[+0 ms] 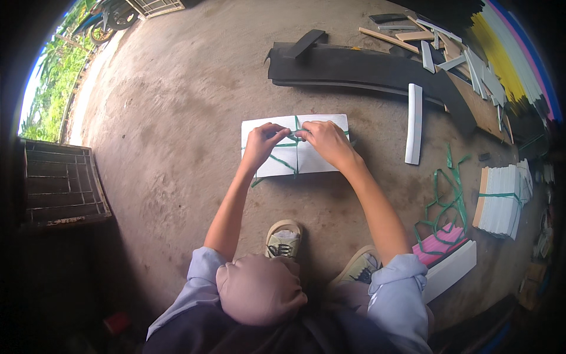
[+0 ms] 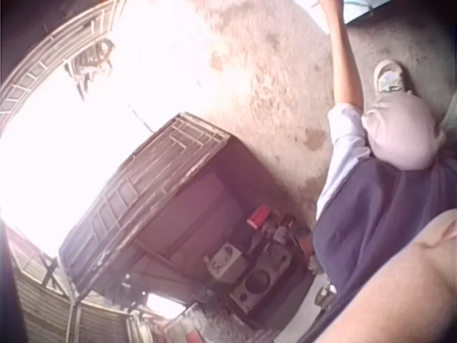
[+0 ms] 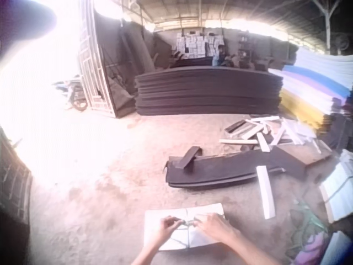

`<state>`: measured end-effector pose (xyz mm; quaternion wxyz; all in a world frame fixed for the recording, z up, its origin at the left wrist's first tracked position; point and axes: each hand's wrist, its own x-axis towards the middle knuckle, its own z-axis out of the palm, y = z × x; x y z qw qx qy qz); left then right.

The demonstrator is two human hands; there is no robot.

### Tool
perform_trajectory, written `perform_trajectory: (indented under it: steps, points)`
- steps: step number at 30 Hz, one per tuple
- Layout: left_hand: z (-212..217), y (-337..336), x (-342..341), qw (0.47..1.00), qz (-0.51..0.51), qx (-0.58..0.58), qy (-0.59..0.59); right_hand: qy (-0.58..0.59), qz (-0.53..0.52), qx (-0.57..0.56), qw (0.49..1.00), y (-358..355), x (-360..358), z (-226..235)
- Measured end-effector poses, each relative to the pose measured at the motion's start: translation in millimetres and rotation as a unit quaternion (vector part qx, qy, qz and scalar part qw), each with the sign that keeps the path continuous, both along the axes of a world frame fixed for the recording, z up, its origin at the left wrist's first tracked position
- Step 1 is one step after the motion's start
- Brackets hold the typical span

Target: The person sits on the floor and ties a stack of white rectangular boards together using a green plastic strap. They wrap the strap around the stack, pull it tight, and tie a knot to secure the bundle.

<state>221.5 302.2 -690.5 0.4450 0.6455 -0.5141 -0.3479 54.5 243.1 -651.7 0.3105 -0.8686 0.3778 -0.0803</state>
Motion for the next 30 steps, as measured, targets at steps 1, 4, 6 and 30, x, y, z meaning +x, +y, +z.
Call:
perform_trajectory:
  steps: [1,4,6,30]
  points:
    - [-3.6,0.6,5.7,1.000,0.018,0.015,0.018,-0.041,0.009,-0.007,0.999,1.5,-0.2,-0.4]
    - [-9.1,2.4,10.5,0.997,0.056,0.059,-0.010,-0.160,0.023,-0.010,0.987,6.9,-10.8,-19.1]
    - [-14.2,1.6,15.7,0.990,0.052,0.108,-0.078,-0.270,-0.018,0.077,0.960,11.9,-16.5,-38.4]
    - [-78.2,-68.2,39.9,0.963,0.260,-0.022,-0.073,-0.303,-0.241,0.158,0.908,59.0,-12.4,-106.5]
